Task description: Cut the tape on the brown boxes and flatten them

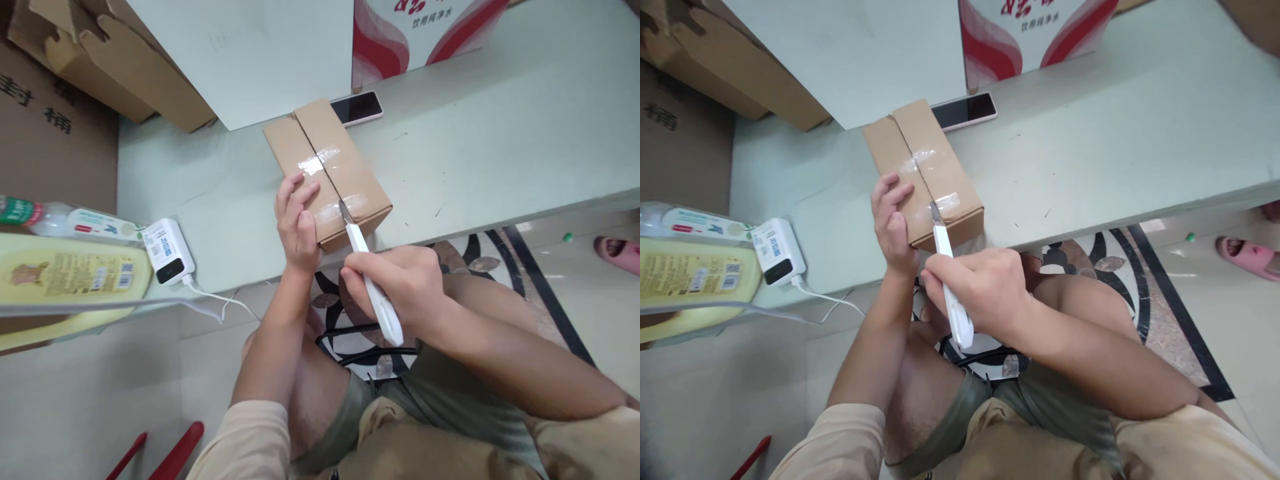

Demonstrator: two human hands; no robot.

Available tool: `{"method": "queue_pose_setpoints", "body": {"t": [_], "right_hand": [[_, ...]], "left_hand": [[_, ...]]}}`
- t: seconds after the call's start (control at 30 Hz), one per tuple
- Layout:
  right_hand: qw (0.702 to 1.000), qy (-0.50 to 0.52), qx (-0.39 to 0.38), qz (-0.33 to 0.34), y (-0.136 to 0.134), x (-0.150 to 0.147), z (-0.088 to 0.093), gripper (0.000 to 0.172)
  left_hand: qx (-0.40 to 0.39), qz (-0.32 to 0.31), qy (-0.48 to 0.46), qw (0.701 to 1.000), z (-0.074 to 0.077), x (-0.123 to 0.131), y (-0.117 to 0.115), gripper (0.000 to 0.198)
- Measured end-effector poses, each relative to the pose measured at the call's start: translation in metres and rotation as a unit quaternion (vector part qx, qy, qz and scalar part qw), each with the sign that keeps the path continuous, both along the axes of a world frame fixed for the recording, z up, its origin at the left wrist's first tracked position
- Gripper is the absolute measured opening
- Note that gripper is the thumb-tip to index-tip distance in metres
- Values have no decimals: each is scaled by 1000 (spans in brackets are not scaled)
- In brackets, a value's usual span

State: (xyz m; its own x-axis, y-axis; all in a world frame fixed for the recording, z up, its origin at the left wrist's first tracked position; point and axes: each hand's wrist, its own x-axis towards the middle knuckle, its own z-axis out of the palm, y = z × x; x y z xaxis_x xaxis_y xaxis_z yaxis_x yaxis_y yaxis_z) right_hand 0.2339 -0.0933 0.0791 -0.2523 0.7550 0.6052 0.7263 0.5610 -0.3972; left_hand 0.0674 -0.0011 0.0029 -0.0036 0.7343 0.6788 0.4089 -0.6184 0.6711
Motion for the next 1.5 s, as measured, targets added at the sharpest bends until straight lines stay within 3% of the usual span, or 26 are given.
{"method": "queue_pose_setpoints", "body": {"t": [0.13, 0.23, 0.33, 0.47, 0.63, 0.7, 0.83, 0.9, 1.0, 1.1, 1.27, 1.4, 1.5], "right_hand": [[1000, -16, -11, 14, -7, 0, 4, 29], [1000, -9, -18, -15, -3, 2, 4, 27], [1000, 5, -17, -1, 3, 5, 2, 23], [998, 26, 8, 53, 6, 13, 1, 21], [973, 86, 80, 200, 5, 21, -1, 10], [978, 133, 78, 142, 9, 24, -3, 9], [969, 229, 25, -89, 32, 40, -11, 15], [966, 191, -77, -159, 49, 52, -17, 28], [937, 33, -267, -221, 72, 67, -31, 38], [896, -94, -365, -233, 86, 71, -44, 49], [873, -158, -409, -213, 91, 67, -56, 65], [881, -153, -410, -179, 90, 68, -61, 80], [900, -119, -383, -172, 89, 67, -61, 74]], "left_hand": [[1, 5, 12, 1000, -3, 0, 2, 50], [6, 5, 13, 1000, -5, -1, 3, 50], [8, 0, 10, 1000, -6, -2, 4, 51], [4, -3, -1, 1000, -6, -3, 4, 53], [-28, -1, -25, 999, -3, -1, 1, 56], [-30, -7, -39, 999, -1, 0, 1, 56], [-34, 0, -42, 999, -1, -1, 1, 55], [-39, 7, -36, 999, -1, -2, 2, 56], [-34, 10, -27, 999, -3, -3, 3, 58], [-18, 1, -22, 1000, -5, -4, 4, 55], [-3, -12, -13, 1000, -7, -6, 5, 52], [-20, -5, -7, 1000, -6, -15, 0, 54], [-25, -6, -11, 1000, -5, -26, -6, 52]]}}
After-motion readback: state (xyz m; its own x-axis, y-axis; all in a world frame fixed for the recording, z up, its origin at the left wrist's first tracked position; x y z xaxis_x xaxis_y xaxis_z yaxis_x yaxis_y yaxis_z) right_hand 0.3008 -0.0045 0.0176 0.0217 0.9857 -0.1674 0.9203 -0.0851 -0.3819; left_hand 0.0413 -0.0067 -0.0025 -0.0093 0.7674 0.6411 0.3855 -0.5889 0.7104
